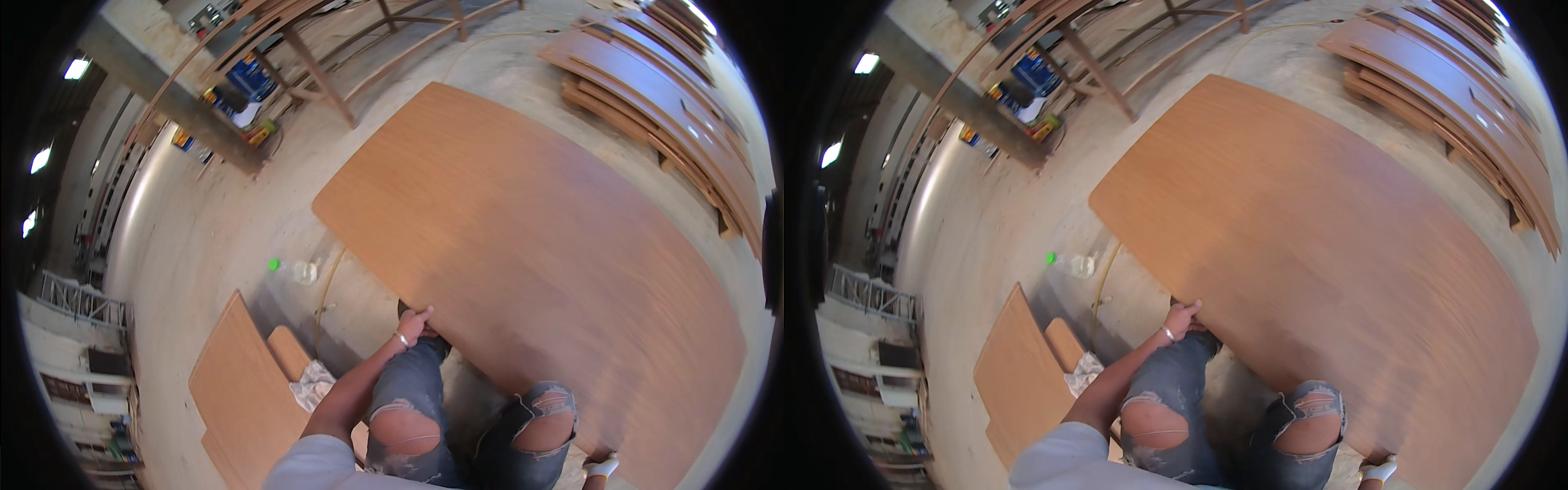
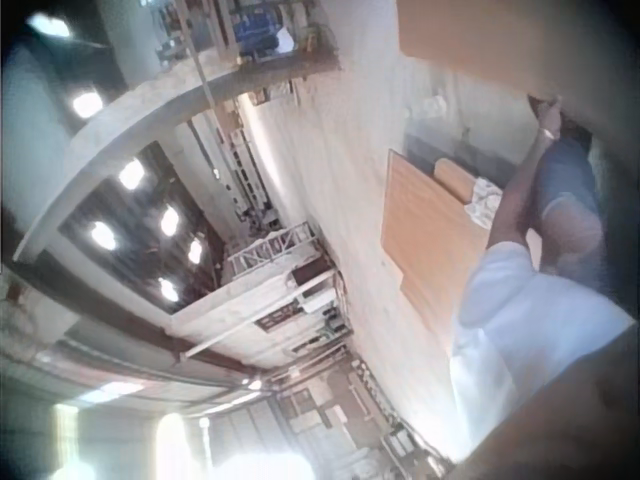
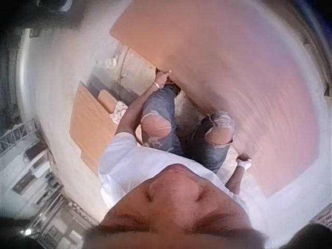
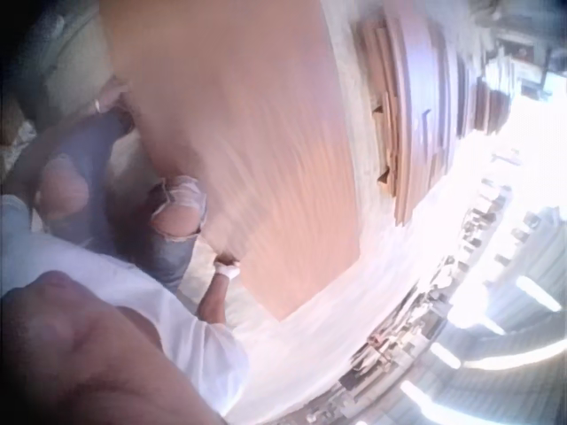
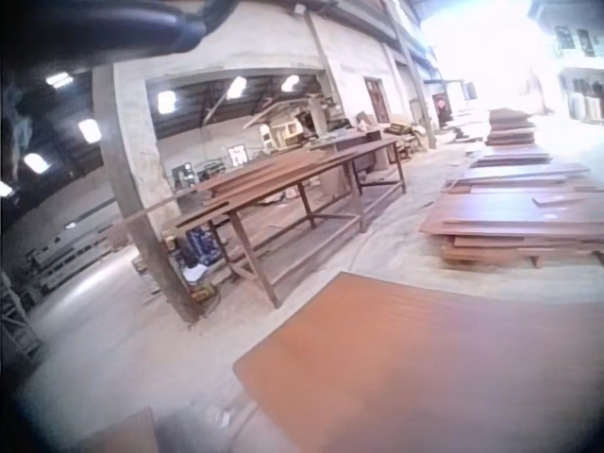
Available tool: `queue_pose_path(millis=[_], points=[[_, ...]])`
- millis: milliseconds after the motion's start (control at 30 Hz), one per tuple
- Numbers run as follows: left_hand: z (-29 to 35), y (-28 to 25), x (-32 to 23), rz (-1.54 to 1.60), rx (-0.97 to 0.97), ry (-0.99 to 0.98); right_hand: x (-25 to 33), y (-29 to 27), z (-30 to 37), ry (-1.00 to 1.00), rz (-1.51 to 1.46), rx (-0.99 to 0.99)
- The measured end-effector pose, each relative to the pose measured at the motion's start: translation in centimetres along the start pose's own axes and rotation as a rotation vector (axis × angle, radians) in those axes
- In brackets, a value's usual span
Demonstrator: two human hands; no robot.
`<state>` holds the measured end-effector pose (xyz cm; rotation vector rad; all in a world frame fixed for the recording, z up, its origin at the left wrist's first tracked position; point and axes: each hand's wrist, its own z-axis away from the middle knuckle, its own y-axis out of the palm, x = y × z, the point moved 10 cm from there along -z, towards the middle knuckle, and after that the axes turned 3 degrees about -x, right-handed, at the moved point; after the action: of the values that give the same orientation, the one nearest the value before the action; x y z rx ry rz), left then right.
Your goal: The person wipes a large wooden board with a cloth, then flips the board over to wipe the other side. They continue wiping the board and briefly adjust the camera before resuming the task.
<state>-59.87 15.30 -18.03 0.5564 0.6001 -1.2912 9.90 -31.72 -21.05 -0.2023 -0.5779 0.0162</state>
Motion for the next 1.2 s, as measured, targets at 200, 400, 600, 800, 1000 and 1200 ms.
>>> queue_pose_path(millis=[200,400,600,800,1000,1200], points=[[-0.2,2.1,-1.1,-0.073,0.044,0.015,2.3,1.5,-2.6,-0.019,0.027,0.007],[0.1,5.0,-0.3,-0.1,0.247,-0.045,6.6,1.6,-5.6,-0.104,0.136,0.038],[1.4,4.1,0.8,0.04,0.395,-0.021,7.0,2.3,-8.1,-0.034,0.459,0.223],[1.0,-0.6,2.7,-0.111,0.282,0.1,10.5,10.1,-1.7,-0.495,0.505,0.32],[12.8,-12.8,-3.7,-0.735,-0.6,0.513,11.9,29.6,25.4,-1.176,1.074,0.476],[28.0,-20.1,1.8,-1.228,-0.913,0.359,-9.0,43.6,50.7,-0.983,1.091,1.373]])
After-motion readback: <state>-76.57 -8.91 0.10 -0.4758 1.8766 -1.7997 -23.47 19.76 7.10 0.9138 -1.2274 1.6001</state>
